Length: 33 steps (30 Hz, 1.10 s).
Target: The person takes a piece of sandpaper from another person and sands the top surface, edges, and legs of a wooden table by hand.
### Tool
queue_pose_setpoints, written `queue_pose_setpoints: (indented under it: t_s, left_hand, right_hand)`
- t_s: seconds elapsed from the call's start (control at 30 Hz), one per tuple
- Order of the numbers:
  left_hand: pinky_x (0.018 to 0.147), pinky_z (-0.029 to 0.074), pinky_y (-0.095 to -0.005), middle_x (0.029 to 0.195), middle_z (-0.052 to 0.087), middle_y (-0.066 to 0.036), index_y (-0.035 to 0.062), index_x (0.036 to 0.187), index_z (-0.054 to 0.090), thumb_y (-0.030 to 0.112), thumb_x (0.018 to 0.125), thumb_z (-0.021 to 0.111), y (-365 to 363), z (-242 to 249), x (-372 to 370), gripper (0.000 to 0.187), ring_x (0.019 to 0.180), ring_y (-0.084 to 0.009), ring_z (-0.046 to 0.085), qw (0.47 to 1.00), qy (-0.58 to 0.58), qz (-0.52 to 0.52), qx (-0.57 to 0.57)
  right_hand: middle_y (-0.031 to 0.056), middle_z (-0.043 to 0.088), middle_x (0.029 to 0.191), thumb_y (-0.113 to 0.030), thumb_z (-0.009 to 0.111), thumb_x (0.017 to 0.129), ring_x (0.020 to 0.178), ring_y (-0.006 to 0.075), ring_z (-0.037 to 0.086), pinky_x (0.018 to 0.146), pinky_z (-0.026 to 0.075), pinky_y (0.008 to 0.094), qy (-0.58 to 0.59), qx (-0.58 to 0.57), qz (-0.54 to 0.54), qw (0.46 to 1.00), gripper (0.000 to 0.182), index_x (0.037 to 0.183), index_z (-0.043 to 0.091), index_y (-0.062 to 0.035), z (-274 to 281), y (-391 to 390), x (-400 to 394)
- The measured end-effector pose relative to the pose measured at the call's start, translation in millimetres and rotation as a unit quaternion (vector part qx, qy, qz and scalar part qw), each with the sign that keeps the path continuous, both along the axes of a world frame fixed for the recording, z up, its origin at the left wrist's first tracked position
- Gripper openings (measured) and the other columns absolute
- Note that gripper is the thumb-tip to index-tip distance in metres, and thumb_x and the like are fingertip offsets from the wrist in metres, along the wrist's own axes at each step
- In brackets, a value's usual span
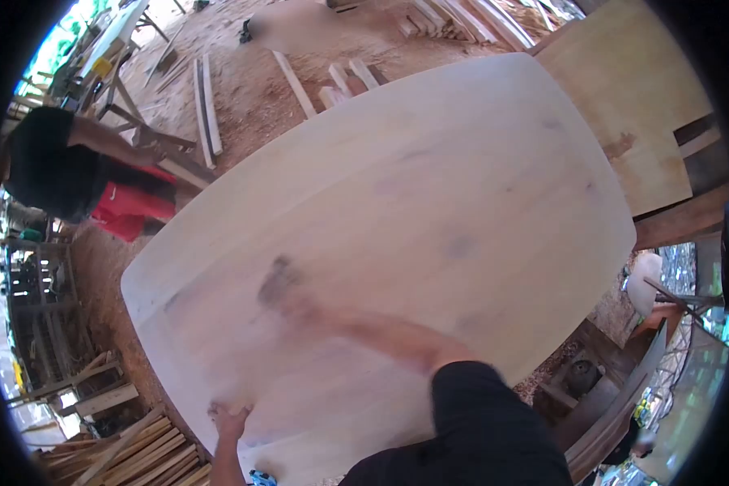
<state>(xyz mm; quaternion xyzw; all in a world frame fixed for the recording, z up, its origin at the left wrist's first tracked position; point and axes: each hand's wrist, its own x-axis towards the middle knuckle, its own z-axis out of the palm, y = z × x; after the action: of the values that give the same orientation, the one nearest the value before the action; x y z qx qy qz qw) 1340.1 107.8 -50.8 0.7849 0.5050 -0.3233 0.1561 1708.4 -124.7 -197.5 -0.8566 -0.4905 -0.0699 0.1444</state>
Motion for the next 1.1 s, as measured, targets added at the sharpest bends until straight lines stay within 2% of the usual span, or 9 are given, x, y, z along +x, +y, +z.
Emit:
queue_pose_setpoints:
  t_s: [0.1, 0.2, 0.3, 0.4, 0.53, 0.67, 0.83, 0.97, 1.1]
  left_hand:
    - [0.123, 0.011, -0.0529, 0.156, 0.003, -0.044, -0.0131, 0.153, -0.003, 0.064, 0.069, 0.083, 2.5, -3.5, -15.3, 0.143, 0.150, -0.0534, 0.002, 1.000, -0.007, -0.002, 0.006]
    - [0.123, 0.013, -0.0531, 0.156, 0.004, -0.045, -0.0139, 0.153, -0.001, 0.063, 0.068, 0.084, 5.0, -4.0, -12.9, 0.143, 0.149, -0.0542, 0.004, 1.000, -0.021, 0.002, 0.005]
    - [0.123, 0.014, -0.0533, 0.156, 0.005, -0.045, -0.0148, 0.153, 0.001, 0.062, 0.069, 0.084, 1.1, -1.1, -10.0, 0.141, 0.149, -0.0546, 0.006, 1.000, -0.028, 0.012, 0.003]
    - [0.122, 0.015, -0.0532, 0.156, 0.006, -0.045, -0.0154, 0.152, 0.002, 0.062, 0.069, 0.084, 4.3, -5.4, -11.1, 0.140, 0.149, -0.0546, 0.007, 1.000, -0.030, -0.003, -0.001]
    - [0.122, 0.016, -0.0522, 0.155, 0.009, -0.045, -0.0168, 0.151, 0.003, 0.060, 0.070, 0.084, 11.6, -10.5, -18.1, 0.139, 0.148, -0.0546, 0.008, 0.999, -0.045, -0.021, 0.002]
    - [0.122, 0.019, -0.0492, 0.154, 0.015, -0.045, -0.0185, 0.150, 0.006, 0.057, 0.072, 0.085, 14.9, -6.1, -14.0, 0.134, 0.147, -0.0533, 0.015, 0.996, -0.074, -0.022, -0.054]
    - [0.121, 0.023, -0.0470, 0.151, 0.027, -0.041, -0.0196, 0.149, 0.013, 0.053, 0.073, 0.084, 8.9, -5.1, -8.9, 0.127, 0.143, -0.0504, 0.028, 0.995, -0.085, -0.046, -0.015]
    - [0.119, 0.027, -0.0478, 0.145, 0.041, -0.037, -0.0180, 0.147, 0.026, 0.050, 0.074, 0.085, 18.6, -14.0, -18.6, 0.115, 0.139, -0.0474, 0.034, 0.994, -0.090, -0.053, -0.013]
    - [0.113, 0.035, -0.0496, 0.139, 0.049, -0.033, -0.0126, 0.138, 0.044, 0.045, 0.074, 0.085, 5.8, -1.9, -9.8, 0.096, 0.134, -0.0456, 0.042, 0.989, -0.115, -0.088, 0.022]
  right_hand:
    - [0.0040, 0.044, 0.149, -0.036, 0.050, 0.102, 0.140, 0.0257, 0.038, 0.118, 0.029, 0.0498, -0.009, 0.000, -0.210, 0.978, 0.051, 0.149, 0.041, -0.0173, 0.1, -188.4, 117.6]
    - [0.0033, 0.040, 0.154, -0.037, 0.049, 0.103, 0.145, 0.0249, 0.033, 0.120, 0.025, 0.0491, -0.006, -0.074, -0.437, 0.896, 0.055, 0.153, 0.036, -0.0189, 32.6, -345.7, 208.2]
    - [0.0026, 0.036, 0.159, -0.037, 0.048, 0.103, 0.149, 0.0241, 0.029, 0.122, 0.020, 0.0484, 0.079, -0.168, -0.592, 0.784, 0.060, 0.158, 0.030, -0.0204, 70.9, -365.4, 218.3]
    - [0.0038, 0.037, 0.158, -0.036, 0.048, 0.103, 0.148, 0.0258, 0.031, 0.122, 0.021, 0.0492, -0.051, -0.070, -0.480, 0.873, 0.058, 0.157, 0.032, -0.0191, 14.3, -236.6, 139.4]
    - [0.0054, 0.040, 0.157, -0.034, 0.047, 0.103, 0.146, 0.0281, 0.033, 0.122, 0.021, 0.0503, 0.017, 0.041, -0.162, 0.986, 0.057, 0.155, 0.035, -0.0173, 5.5, -1.7, -55.9]
    - [0.0070, 0.042, 0.156, -0.032, 0.046, 0.103, 0.144, 0.0305, 0.035, 0.122, 0.021, 0.0513, 0.080, 0.017, 0.096, 0.992, 0.055, 0.154, 0.037, -0.0155, 32.8, 36.4, -152.8]
    - [0.0090, 0.044, 0.154, -0.030, 0.045, 0.102, 0.142, 0.0334, 0.038, 0.122, 0.022, 0.0526, 0.054, 0.014, -0.109, 0.992, 0.053, 0.152, 0.040, -0.0133, 0.6, -211.6, -34.8]
    - [0.0106, 0.046, 0.153, -0.028, 0.044, 0.102, 0.140, 0.0357, 0.040, 0.122, 0.022, 0.0537, -0.034, -0.097, -0.383, 0.918, 0.052, 0.151, 0.043, -0.0115, 27.1, -464.2, 76.9]
    - [0.0108, 0.047, 0.152, -0.028, 0.043, 0.102, 0.138, 0.0382, 0.042, 0.121, 0.023, 0.0554, -0.061, -0.290, -0.517, 0.803, 0.053, 0.151, 0.043, -0.0094, 53.0, -517.5, 94.3]
